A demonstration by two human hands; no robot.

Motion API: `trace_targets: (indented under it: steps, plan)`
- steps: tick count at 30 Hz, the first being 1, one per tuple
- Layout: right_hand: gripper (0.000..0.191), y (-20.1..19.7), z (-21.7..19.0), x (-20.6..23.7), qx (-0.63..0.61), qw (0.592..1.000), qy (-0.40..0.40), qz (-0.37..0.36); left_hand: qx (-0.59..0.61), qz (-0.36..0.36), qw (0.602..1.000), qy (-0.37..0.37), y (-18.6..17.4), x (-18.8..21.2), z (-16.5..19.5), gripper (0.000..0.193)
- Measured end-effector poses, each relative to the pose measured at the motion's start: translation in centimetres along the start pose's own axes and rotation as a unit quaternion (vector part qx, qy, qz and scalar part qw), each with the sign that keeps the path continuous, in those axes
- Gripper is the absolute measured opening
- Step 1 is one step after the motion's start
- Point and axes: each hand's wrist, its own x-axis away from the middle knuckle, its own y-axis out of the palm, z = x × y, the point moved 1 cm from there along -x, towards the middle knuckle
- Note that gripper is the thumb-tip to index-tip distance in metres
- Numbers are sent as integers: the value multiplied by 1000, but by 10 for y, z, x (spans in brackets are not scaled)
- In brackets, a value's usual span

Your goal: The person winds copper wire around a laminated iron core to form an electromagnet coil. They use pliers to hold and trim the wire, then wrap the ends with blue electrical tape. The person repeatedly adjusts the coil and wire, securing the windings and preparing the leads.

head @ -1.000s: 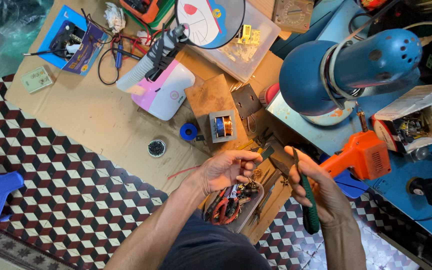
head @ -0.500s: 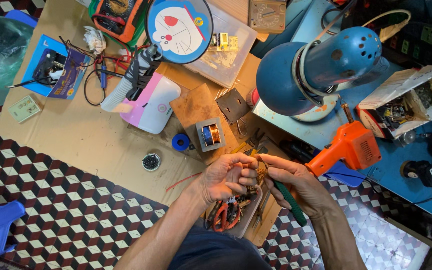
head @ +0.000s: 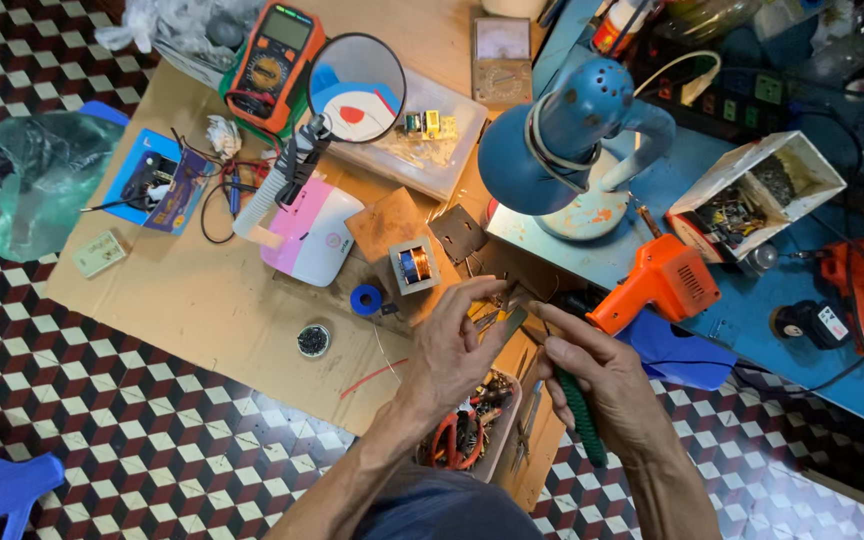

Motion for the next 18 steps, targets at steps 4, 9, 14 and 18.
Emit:
trace_targets:
  steps: [4, 9, 14, 18]
  plan:
    - [55, 11, 3, 28, -61, 997, -36, -9, 40, 6, 999, -3, 21, 23, 25, 43]
    - [53, 14, 18, 44, -126, 991, -36, -12, 181, 31, 982, -30, 42, 38, 12, 28]
    - [52, 8, 39, 52, -158, 987, -35, -12, 201, 28, 979, -17, 52, 56, -9, 22]
    - [57, -2, 50, 61, -183, 980, -31, -65, 225, 0, 973, -61, 55, 72, -14, 23]
